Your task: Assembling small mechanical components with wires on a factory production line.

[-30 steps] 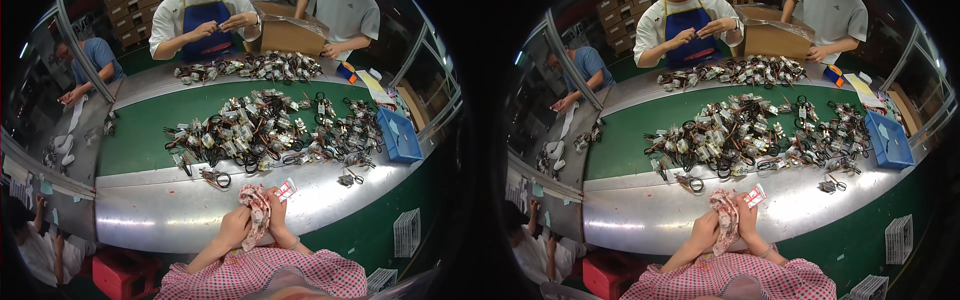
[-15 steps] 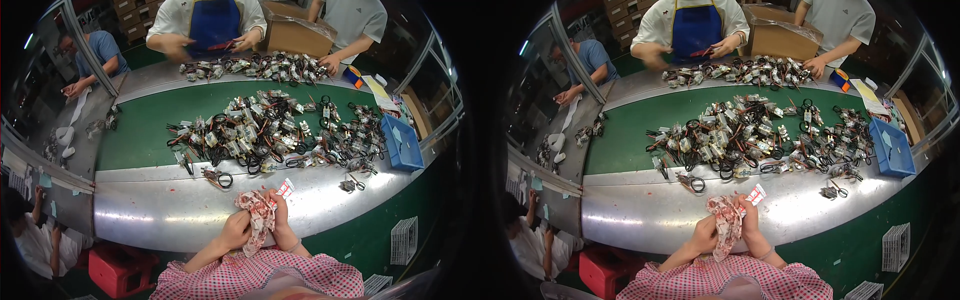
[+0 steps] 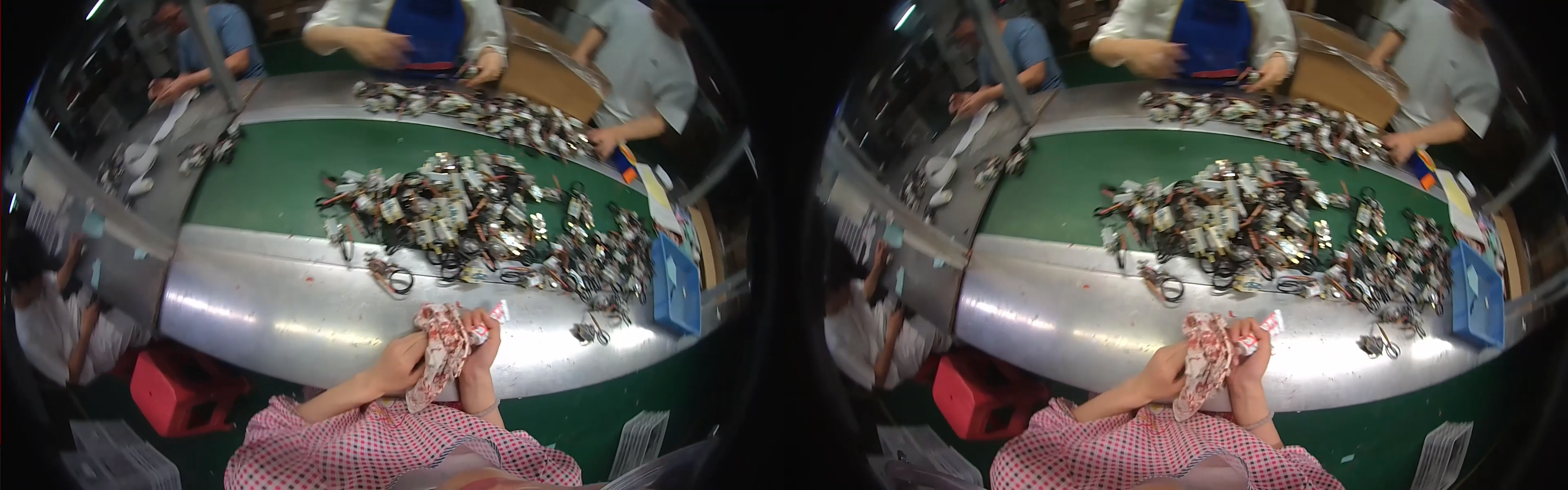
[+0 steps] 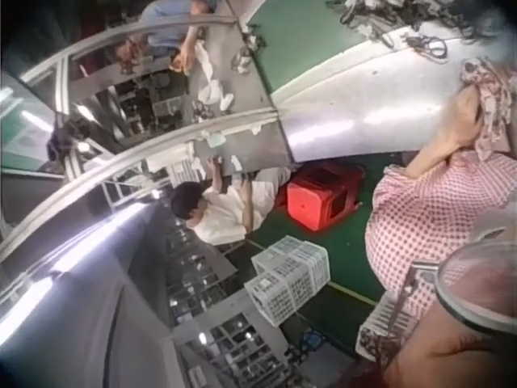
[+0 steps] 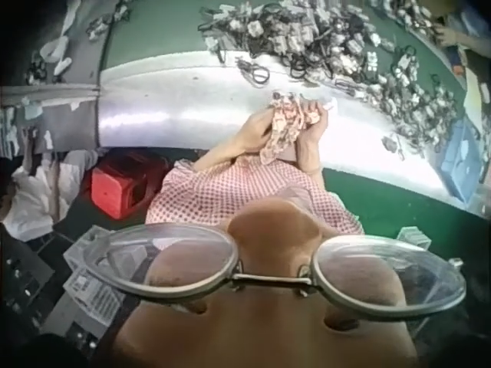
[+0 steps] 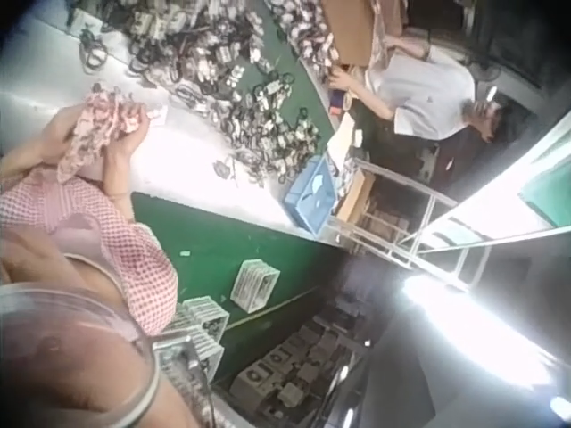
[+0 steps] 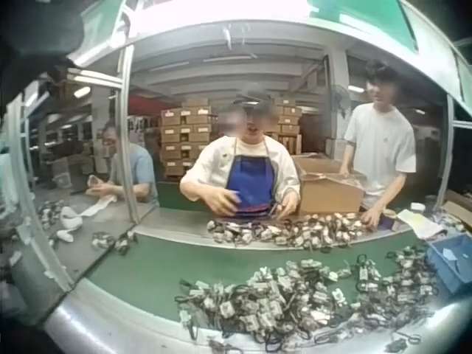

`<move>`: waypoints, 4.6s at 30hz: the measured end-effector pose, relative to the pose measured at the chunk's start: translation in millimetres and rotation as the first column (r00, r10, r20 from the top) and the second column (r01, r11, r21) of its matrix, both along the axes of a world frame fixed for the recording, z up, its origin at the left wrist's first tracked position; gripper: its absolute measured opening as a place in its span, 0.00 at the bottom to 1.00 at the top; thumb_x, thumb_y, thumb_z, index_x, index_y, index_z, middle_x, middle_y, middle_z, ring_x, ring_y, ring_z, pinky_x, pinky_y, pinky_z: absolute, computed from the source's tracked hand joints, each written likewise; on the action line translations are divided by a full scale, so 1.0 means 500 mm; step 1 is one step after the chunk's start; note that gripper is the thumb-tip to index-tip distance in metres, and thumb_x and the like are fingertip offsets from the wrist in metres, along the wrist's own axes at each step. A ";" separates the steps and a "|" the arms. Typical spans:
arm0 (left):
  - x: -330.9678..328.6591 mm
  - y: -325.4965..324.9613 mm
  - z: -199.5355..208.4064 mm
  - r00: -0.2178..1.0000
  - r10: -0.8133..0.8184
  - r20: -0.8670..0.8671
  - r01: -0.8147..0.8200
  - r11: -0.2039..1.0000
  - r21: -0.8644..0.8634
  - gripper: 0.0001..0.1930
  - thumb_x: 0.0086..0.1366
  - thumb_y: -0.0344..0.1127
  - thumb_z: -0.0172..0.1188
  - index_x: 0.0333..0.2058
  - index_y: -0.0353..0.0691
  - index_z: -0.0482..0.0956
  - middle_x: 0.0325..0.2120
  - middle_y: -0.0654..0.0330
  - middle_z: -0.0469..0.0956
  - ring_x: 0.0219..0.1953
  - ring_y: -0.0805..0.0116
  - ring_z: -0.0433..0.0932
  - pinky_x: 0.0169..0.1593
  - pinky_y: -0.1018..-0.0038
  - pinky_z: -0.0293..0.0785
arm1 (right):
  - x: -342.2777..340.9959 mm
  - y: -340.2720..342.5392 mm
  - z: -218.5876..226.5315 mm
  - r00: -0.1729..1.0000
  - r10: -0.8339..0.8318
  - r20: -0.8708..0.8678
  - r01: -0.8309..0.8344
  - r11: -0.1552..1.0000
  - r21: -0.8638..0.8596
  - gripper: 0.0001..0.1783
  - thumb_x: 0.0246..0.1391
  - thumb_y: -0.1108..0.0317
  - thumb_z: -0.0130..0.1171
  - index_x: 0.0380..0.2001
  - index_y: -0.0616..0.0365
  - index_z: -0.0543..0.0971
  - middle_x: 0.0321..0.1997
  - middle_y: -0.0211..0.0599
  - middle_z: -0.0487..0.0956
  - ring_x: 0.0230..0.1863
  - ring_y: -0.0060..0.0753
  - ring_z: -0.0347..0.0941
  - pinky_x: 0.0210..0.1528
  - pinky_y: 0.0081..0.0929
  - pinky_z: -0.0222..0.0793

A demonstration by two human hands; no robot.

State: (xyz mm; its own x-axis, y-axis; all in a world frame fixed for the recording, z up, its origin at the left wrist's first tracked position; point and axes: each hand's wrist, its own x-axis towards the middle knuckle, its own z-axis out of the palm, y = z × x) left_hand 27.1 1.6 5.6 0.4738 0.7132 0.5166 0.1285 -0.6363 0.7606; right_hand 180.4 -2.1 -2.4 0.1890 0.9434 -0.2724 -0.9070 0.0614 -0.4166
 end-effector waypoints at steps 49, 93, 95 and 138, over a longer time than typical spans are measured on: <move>-0.656 0.161 0.044 0.081 0.996 0.046 -0.989 0.085 -0.117 0.33 0.56 0.26 0.46 0.56 0.36 0.39 0.29 0.58 0.71 0.24 0.76 0.69 0.29 0.82 0.65 | -0.097 -0.032 0.016 0.349 0.025 0.937 -0.047 0.999 -0.009 0.06 0.50 0.71 0.49 0.23 0.58 0.66 0.23 0.25 0.63 0.24 0.17 0.56 0.27 0.15 0.53; -0.704 0.433 -0.007 -0.382 0.782 -0.493 -0.803 -0.017 0.596 0.20 0.44 0.38 0.62 0.36 0.35 0.70 0.36 0.53 0.68 0.40 0.55 0.69 0.37 0.69 0.69 | -0.099 -0.029 0.021 0.301 -0.023 0.953 -0.046 0.998 0.038 0.06 0.49 0.72 0.50 0.22 0.58 0.66 0.23 0.27 0.65 0.25 0.17 0.58 0.30 0.15 0.55; -0.709 0.402 -0.020 -0.223 0.877 -0.426 -0.874 0.013 0.485 0.20 0.45 0.37 0.60 0.36 0.34 0.68 0.35 0.52 0.69 0.37 0.57 0.70 0.36 0.71 0.69 | -0.100 -0.034 0.031 0.380 -0.027 0.925 -0.043 0.998 0.046 0.05 0.49 0.72 0.49 0.22 0.58 0.66 0.22 0.27 0.66 0.25 0.18 0.59 0.31 0.15 0.55; -0.005 -0.033 0.202 0.589 0.220 0.778 0.522 0.632 -0.573 0.23 0.54 0.25 0.53 0.48 0.36 0.57 0.39 0.62 0.65 0.40 0.78 0.66 0.43 0.83 0.63 | -0.151 0.019 0.309 0.651 -0.535 0.539 0.304 0.834 0.460 0.13 0.50 0.63 0.40 0.18 0.55 0.55 0.10 0.36 0.60 0.12 0.24 0.55 0.18 0.17 0.52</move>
State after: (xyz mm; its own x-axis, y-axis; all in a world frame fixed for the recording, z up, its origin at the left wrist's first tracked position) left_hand 24.4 -14.8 106.8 0.3324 0.9386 0.0928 -0.7261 0.1919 0.6603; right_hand 104.9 7.6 152.3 0.5994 0.7229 0.3436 -0.2821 0.5926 -0.7545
